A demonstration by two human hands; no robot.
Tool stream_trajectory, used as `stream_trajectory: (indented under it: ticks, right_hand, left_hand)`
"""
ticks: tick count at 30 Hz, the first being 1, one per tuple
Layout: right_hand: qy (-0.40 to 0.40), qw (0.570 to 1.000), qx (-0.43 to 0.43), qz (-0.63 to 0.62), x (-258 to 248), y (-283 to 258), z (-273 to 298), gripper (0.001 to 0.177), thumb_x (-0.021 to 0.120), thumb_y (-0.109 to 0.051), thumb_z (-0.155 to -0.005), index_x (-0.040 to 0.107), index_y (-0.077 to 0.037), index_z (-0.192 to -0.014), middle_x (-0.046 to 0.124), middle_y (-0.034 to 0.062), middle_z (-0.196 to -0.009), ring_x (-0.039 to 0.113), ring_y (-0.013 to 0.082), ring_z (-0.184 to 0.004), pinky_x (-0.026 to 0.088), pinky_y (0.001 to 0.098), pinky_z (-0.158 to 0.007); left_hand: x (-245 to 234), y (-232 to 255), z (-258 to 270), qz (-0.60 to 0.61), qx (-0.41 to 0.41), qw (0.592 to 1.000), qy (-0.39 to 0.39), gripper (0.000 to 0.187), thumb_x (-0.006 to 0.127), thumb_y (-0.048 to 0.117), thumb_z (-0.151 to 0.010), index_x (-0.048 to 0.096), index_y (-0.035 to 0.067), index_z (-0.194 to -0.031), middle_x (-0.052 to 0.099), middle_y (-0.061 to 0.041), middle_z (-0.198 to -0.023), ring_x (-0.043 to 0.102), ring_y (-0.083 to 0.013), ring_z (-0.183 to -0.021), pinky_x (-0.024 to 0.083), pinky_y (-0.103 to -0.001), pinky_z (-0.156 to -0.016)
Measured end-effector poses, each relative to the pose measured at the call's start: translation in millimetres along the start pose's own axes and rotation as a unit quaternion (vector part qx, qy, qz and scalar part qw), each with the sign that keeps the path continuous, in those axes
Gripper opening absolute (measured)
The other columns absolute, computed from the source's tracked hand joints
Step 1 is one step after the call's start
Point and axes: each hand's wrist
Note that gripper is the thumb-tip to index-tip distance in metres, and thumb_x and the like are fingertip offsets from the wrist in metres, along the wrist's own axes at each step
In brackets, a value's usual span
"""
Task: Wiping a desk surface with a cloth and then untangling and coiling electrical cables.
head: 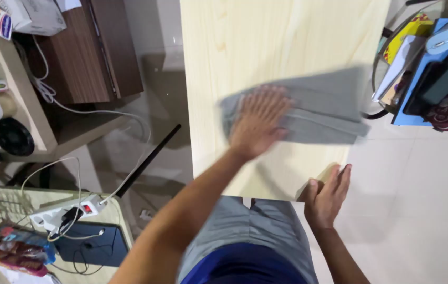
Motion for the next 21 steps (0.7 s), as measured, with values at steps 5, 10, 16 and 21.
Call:
stream_trajectory:
  ticks: [5, 10, 16, 21]
  right_hand:
    - [0.009, 1.0, -0.024, 0.015, 5, 7, -1, 0.07, 0.054, -0.023, -0.102, 0.027, 0.005, -0.16, 0.017, 0.0392, -0.165, 0.023, 0.0556, -0.152, 0.022, 0.061, -0.123]
    - [0.006, 0.999, -0.032, 0.024, 7, 11, -1, 0.069, 0.052, -0.024, -0.101, 0.028, 0.006, -0.159, 0.019, 0.041, -0.163, 0.026, 0.057, -0.15, 0.024, 0.0624, -0.121]
    - [0.009, 0.998, -0.034, 0.053, 10, 13, -7, 0.068, 0.052, -0.026, -0.102, 0.03, 0.006, -0.157, 0.021, 0.0432, -0.16, 0.028, 0.0589, -0.147, 0.027, 0.0633, -0.119]
    - [0.02, 0.998, -0.044, 0.041, 9, 8, -4, 0.07, 0.052, -0.028, -0.102, 0.028, 0.008, -0.157, 0.022, 0.0454, -0.158, 0.03, 0.0614, -0.145, 0.028, 0.0644, -0.116]
  left_hand:
    - [61, -80, 49, 0.007, -0.11, 0.949, 0.295, 0.082, 0.052, 0.05, -0.101, 0.009, 0.024, -0.166, -0.004, -0.007, -0.174, -0.006, -0.0367, -0.161, -0.007, -0.059, -0.128]
    - [35, -6, 3, -0.05, -0.112, 0.985, 0.122, 0.073, 0.042, 0.052, -0.105, 0.01, 0.023, -0.165, -0.007, -0.01, -0.171, -0.008, -0.0388, -0.157, -0.01, -0.063, -0.123]
    - [-1, 58, -63, -0.135, 0.172, 0.975, 0.051, 0.071, 0.036, 0.052, -0.114, 0.004, 0.024, -0.17, -0.007, -0.009, -0.176, -0.009, -0.0381, -0.161, -0.007, -0.063, -0.126]
    - [-62, -60, -91, -0.05, -0.064, 0.984, 0.159, 0.072, 0.042, 0.046, -0.111, 0.005, 0.021, -0.167, -0.004, -0.005, -0.173, -0.007, -0.0274, -0.161, -0.011, -0.054, -0.128]
Point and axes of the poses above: each hand's wrist, its own z-axis away from the middle knuckle, its own x-axis out of the palm, y = z × x
